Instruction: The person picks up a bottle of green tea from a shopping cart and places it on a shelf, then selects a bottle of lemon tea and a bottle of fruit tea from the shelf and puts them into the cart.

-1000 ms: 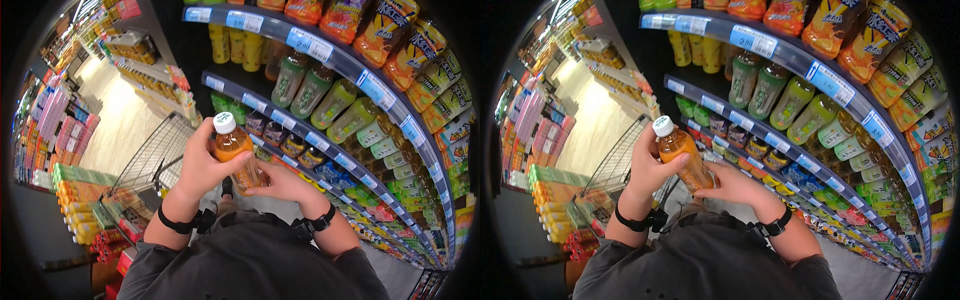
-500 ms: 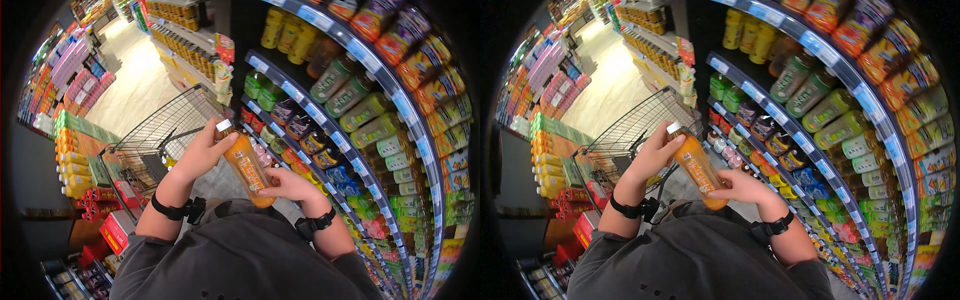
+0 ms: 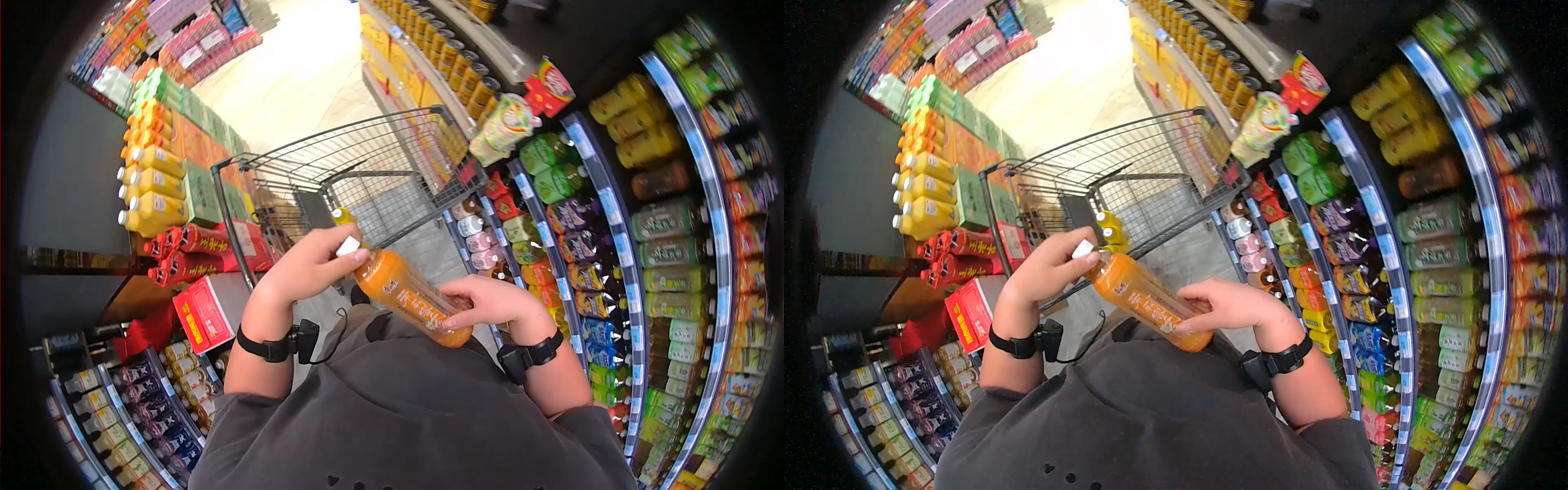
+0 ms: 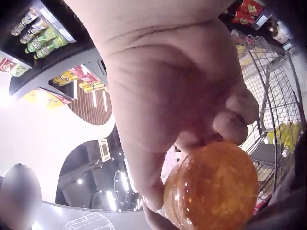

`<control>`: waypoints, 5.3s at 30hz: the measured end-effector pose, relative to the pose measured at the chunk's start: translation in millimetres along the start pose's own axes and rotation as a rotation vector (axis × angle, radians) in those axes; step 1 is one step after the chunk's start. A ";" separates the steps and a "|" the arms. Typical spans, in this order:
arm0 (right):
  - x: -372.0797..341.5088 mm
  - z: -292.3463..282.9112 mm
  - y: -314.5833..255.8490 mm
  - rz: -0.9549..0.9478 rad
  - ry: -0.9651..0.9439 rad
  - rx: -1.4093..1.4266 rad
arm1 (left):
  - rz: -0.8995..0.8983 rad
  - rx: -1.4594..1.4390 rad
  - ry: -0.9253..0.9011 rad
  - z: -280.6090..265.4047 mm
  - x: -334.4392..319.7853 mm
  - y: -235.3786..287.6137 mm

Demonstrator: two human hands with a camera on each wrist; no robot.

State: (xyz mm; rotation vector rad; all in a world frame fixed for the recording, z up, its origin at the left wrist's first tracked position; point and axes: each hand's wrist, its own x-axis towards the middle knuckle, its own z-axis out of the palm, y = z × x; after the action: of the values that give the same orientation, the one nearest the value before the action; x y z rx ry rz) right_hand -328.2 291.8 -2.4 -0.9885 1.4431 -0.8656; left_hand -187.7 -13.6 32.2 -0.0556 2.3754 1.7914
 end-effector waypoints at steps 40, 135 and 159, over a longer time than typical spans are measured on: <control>439.1 -86.2 226.2 0.440 0.299 0.914 | -0.561 0.263 0.624 -127.6 129.2 -278.0; 317.7 -64.5 153.2 0.502 -0.177 0.842 | -0.459 -0.019 0.223 -125.5 19.3 -148.9; 16.3 37.4 -55.4 -0.145 0.029 0.434 | 0.244 -0.111 -0.035 -18.3 64.2 79.3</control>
State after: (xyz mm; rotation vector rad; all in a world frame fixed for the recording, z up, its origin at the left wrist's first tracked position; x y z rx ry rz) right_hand -285.6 256.5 38.6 -0.7565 1.1474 -1.2411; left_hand -263.2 -4.5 102.6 0.2618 2.3419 2.0104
